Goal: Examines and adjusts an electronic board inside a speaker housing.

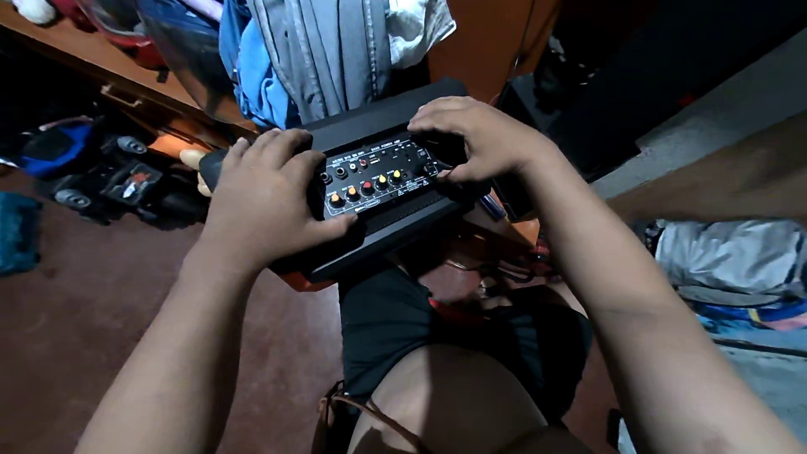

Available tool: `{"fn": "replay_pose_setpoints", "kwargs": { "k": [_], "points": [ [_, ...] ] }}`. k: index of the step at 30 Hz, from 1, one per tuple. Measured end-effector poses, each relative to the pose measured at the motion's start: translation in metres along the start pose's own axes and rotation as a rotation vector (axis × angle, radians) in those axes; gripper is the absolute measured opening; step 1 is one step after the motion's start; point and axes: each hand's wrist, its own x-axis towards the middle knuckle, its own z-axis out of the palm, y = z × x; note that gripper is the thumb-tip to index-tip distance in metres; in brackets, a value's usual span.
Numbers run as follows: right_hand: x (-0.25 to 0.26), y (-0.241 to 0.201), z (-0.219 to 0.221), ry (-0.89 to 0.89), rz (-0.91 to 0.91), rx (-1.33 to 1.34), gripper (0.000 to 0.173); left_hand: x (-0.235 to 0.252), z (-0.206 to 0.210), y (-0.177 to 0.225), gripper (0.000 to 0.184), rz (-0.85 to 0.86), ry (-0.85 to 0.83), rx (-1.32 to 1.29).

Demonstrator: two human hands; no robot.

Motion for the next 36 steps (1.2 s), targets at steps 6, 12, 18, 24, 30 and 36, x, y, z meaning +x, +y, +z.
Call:
{"fn": "replay_pose_setpoints", "kwargs": {
  "k": [6, 12, 18, 24, 30, 36],
  "points": [
    [-0.003, 0.006, 0.007, 0.016, 0.005, -0.001, 0.076, -0.001, 0.0, 0.001, 0.097, -0.004, -0.02, -0.001],
    [0.002, 0.0, 0.009, -0.025, 0.045, -0.045, 0.081, -0.001, -0.001, 0.004, 0.092, -0.029, -0.069, 0.039],
    [0.005, -0.012, 0.011, -0.041, 0.043, -0.112, 0.084, -0.002, 0.001, 0.005, 0.092, -0.038, -0.056, 0.051],
    [0.011, -0.031, 0.008, -0.048, 0.037, -0.126, 0.094, -0.004, 0.004, 0.006, 0.091, 0.038, 0.061, 0.018],
    [0.021, -0.053, 0.005, -0.092, 0.073, -0.187, 0.097, -0.005, 0.006, 0.006, 0.09, 0.053, 0.071, 0.017],
    [0.041, -0.077, 0.012, -0.211, 0.13, -0.294, 0.087, -0.005, 0.004, 0.008, 0.09, 0.04, 0.037, 0.012]
  ]
}}
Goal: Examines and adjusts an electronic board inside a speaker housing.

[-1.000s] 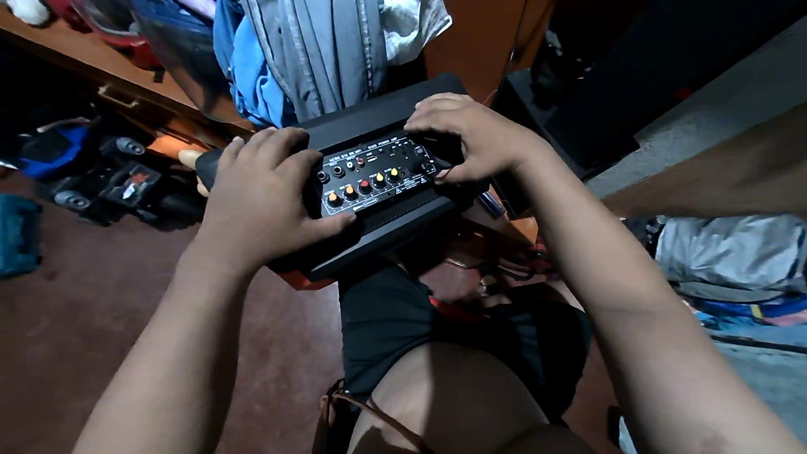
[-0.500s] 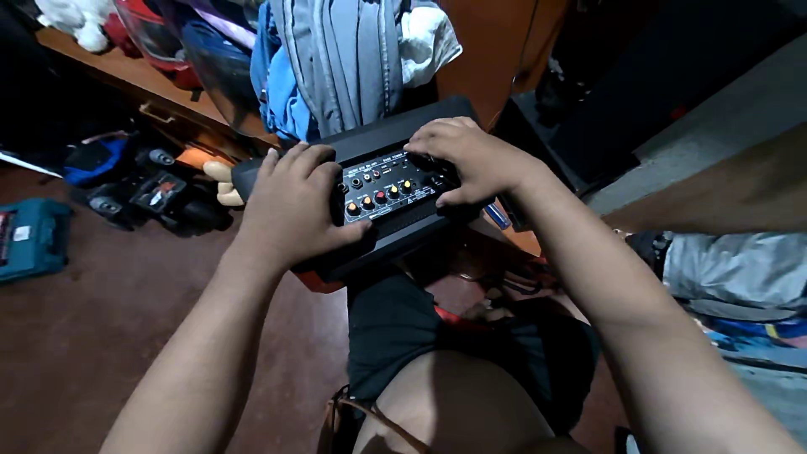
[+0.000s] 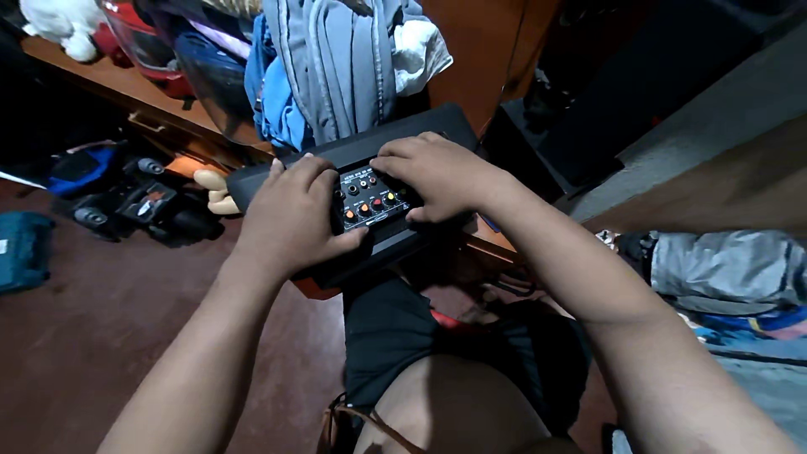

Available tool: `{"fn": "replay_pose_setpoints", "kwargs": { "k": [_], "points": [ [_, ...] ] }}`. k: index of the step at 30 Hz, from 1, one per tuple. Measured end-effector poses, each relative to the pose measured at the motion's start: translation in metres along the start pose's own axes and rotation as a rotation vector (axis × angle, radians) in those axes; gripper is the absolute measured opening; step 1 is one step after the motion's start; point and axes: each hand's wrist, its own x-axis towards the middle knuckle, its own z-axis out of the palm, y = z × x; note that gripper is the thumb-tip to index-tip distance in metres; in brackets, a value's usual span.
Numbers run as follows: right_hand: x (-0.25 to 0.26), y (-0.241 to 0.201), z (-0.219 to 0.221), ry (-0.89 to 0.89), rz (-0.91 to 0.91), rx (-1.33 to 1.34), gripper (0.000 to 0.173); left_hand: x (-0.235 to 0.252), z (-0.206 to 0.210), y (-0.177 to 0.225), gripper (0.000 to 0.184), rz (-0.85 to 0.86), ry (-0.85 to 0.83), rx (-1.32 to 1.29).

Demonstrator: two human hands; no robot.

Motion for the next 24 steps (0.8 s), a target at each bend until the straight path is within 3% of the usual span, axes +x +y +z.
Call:
{"fn": "replay_pose_setpoints", "kwargs": {
  "k": [9, 14, 18, 21, 24],
  "points": [
    [0.021, -0.014, -0.011, -0.1, 0.058, -0.071, 0.09, -0.001, 0.002, -0.001, 0.089, 0.01, 0.014, 0.003],
    [0.027, -0.022, -0.013, -0.124, 0.091, -0.096, 0.08, -0.003, 0.004, -0.001, 0.088, 0.006, 0.043, 0.001],
    [0.026, -0.028, -0.018, -0.125, 0.115, -0.116, 0.079, -0.005, 0.002, -0.003, 0.105, -0.035, 0.063, -0.058],
    [0.02, -0.029, -0.03, -0.06, 0.091, -0.105, 0.08, -0.008, -0.002, -0.008, 0.108, -0.077, 0.166, -0.236],
    [0.006, -0.025, -0.049, 0.013, 0.086, -0.06, 0.083, -0.014, 0.001, -0.019, 0.088, -0.11, 0.387, -0.525]
  ]
}}
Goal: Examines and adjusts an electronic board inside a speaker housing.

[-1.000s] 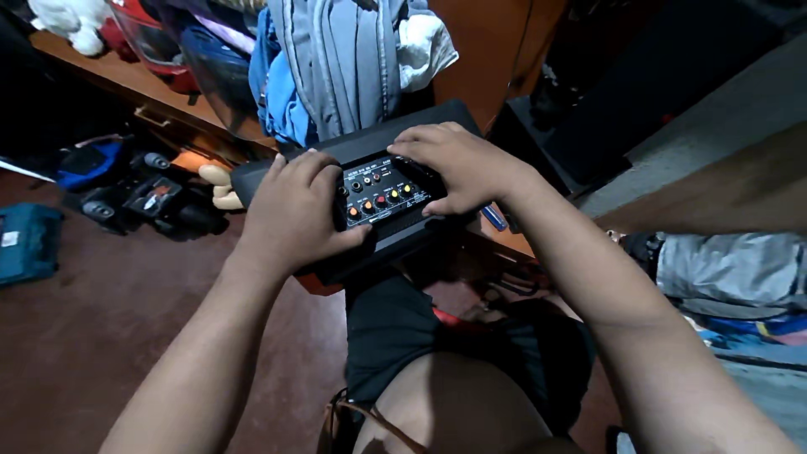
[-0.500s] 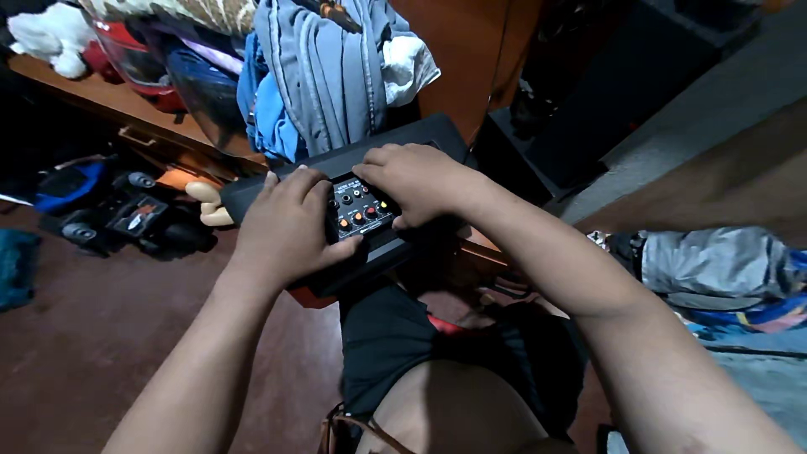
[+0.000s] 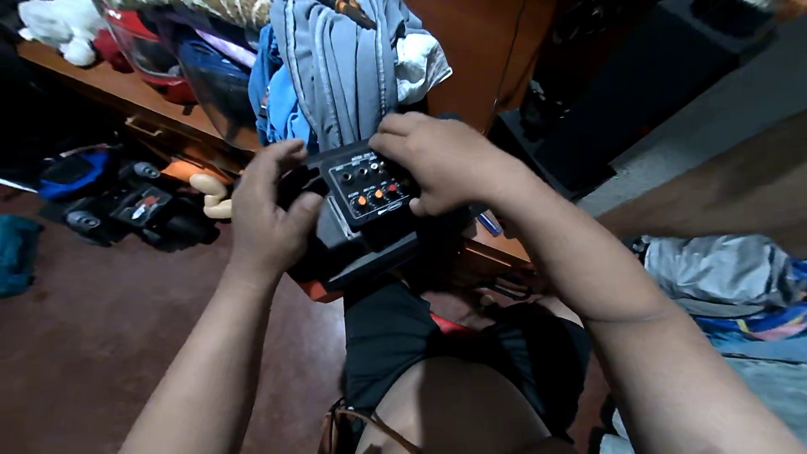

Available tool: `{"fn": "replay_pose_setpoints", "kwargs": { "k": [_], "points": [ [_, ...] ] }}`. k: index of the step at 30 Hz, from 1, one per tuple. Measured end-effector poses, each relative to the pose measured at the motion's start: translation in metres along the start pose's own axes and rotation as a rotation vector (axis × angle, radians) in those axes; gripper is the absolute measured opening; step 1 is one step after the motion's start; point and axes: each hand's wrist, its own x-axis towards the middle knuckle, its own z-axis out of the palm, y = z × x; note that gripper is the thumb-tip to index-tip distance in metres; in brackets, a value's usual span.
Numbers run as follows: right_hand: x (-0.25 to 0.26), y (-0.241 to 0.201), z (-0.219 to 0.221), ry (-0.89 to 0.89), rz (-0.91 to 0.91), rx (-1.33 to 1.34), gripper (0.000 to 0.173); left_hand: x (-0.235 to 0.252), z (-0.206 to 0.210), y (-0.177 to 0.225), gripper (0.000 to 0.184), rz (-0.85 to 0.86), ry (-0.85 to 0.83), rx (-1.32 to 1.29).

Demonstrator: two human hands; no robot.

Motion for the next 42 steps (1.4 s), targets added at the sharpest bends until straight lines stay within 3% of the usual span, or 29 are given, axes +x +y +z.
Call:
{"fn": "replay_pose_setpoints", "kwargs": {
  "k": [3, 7, 12, 16, 19, 21, 23, 28, 38, 42],
  "points": [
    [-0.023, 0.017, -0.011, 0.157, -0.009, 0.099, 0.084, -0.003, 0.0, -0.007, 0.068, -0.053, 0.213, -0.162],
    [-0.062, 0.042, -0.014, 0.429, -0.04, 0.266, 0.082, -0.003, 0.0, 0.001, 0.045, -0.184, 0.257, -0.066],
    [-0.116, 0.064, -0.003, 0.673, 0.018, 0.321, 0.082, 0.005, -0.007, 0.004, 0.058, -0.308, 0.041, 0.191],
    [-0.153, 0.072, 0.018, 0.894, 0.046, 0.427, 0.083, 0.009, -0.007, -0.003, 0.068, -0.313, -0.138, 0.352],
    [-0.175, 0.073, 0.044, 1.063, 0.078, 0.574, 0.083, 0.011, 0.001, -0.012, 0.069, -0.21, -0.123, 0.378],
    [-0.185, 0.072, 0.063, 1.142, 0.096, 0.739, 0.072, 0.015, 0.007, -0.017, 0.064, -0.145, -0.091, 0.36],
    [-0.192, 0.074, 0.079, 1.173, 0.075, 0.948, 0.064, 0.022, 0.013, -0.014, 0.059, -0.082, -0.075, 0.337],
    [-0.198, 0.084, 0.11, 1.146, -0.064, 1.239, 0.086, 0.042, 0.027, 0.009, 0.05, 0.089, -0.047, 0.241],
    [-0.19, 0.078, 0.144, 1.064, -0.243, 1.545, 0.093, 0.06, 0.069, 0.09, 0.028, 0.503, 0.007, 0.092],
    [-0.185, 0.079, 0.142, 1.052, -0.291, 1.623, 0.1, 0.068, 0.079, 0.124, 0.027, 0.589, -0.042, 0.085]
  ]
}}
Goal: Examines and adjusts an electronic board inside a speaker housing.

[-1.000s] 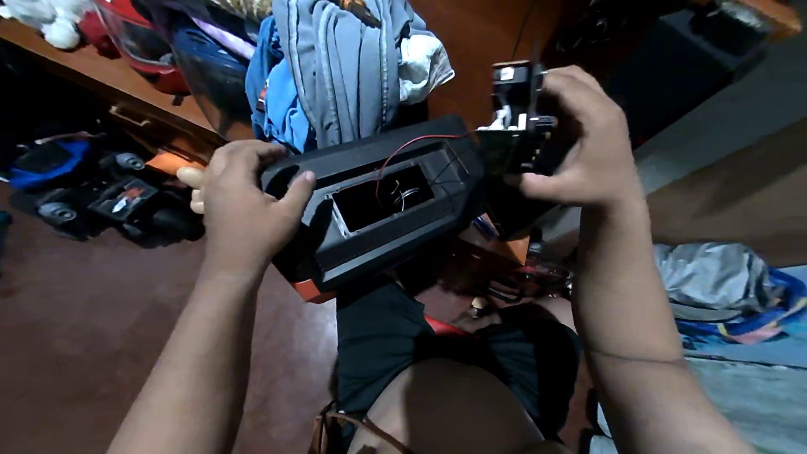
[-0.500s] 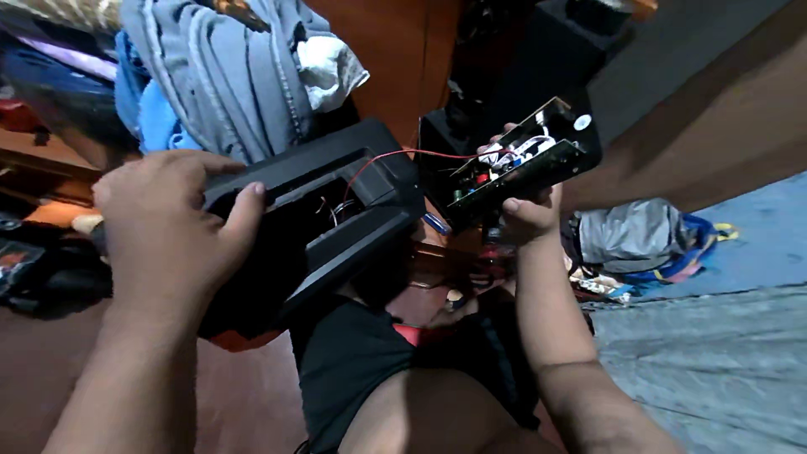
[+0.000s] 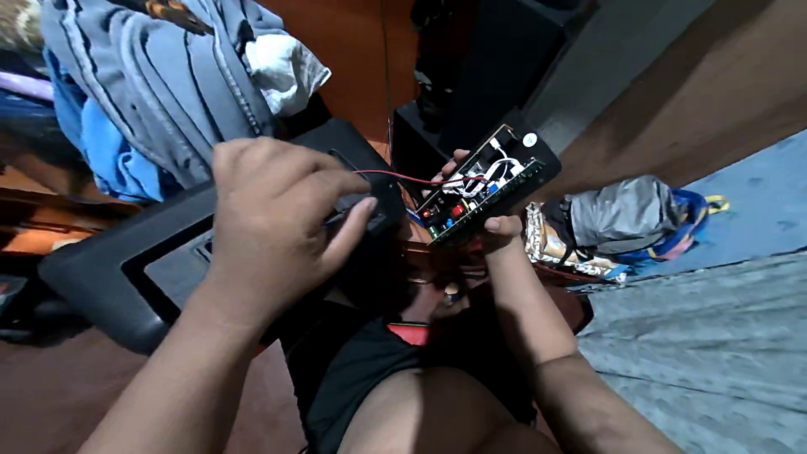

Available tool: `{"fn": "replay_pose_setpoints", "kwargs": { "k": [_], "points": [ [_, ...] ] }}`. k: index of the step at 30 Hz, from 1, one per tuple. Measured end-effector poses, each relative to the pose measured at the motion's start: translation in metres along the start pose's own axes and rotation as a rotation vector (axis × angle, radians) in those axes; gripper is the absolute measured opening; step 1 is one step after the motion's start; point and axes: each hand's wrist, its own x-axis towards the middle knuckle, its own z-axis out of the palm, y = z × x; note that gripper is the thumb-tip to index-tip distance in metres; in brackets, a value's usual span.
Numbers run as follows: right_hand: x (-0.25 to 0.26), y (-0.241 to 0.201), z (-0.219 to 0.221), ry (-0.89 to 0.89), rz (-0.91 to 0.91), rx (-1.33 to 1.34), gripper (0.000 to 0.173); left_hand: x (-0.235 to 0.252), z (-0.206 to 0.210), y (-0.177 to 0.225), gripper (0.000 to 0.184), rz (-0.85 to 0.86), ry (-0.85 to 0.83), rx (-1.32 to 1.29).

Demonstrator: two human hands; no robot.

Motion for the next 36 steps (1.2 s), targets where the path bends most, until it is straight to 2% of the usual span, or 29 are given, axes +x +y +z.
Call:
{"fn": "replay_pose_setpoints", "kwargs": {
  "k": [3, 6, 11, 13, 16, 20, 25, 30, 33, 36],
  "points": [
    [-0.004, -0.004, -0.005, 0.015, 0.005, -0.026, 0.102, 0.007, -0.005, -0.01, 0.032, -0.004, -0.11, 0.094],
    [-0.014, -0.017, -0.016, 0.079, -0.013, -0.081, 0.104, -0.001, -0.02, -0.043, 0.042, -0.124, -0.242, 0.183],
    [-0.037, -0.037, -0.039, 0.118, -0.109, -0.239, 0.096, -0.058, -0.026, -0.123, 0.06, -0.339, -0.398, 0.291],
    [-0.045, -0.044, -0.038, 0.157, -0.066, -0.257, 0.097, -0.074, -0.034, -0.133, 0.07, -0.426, -0.503, 0.291],
    [-0.054, -0.047, -0.038, 0.178, -0.001, -0.26, 0.106, -0.068, -0.046, -0.116, 0.074, -0.619, -0.679, 0.274],
    [-0.064, -0.042, -0.042, 0.18, 0.02, -0.249, 0.107, -0.058, -0.045, -0.101, 0.08, -0.836, -0.756, 0.361],
    [-0.07, -0.04, -0.04, 0.182, 0.032, -0.208, 0.099, -0.062, -0.048, -0.082, 0.08, -0.778, -0.722, 0.414],
    [-0.077, -0.039, -0.046, 0.174, 0.034, -0.19, 0.093, -0.074, -0.052, -0.04, 0.087, -0.702, -0.617, 0.465],
    [-0.084, -0.037, -0.045, 0.224, 0.028, -0.225, 0.08, -0.083, -0.049, -0.018, 0.088, -0.646, -0.558, 0.498],
    [-0.083, -0.036, -0.047, 0.199, 0.045, -0.244, 0.09, -0.09, -0.045, -0.006, 0.088, -0.64, -0.532, 0.531]
  ]
}}
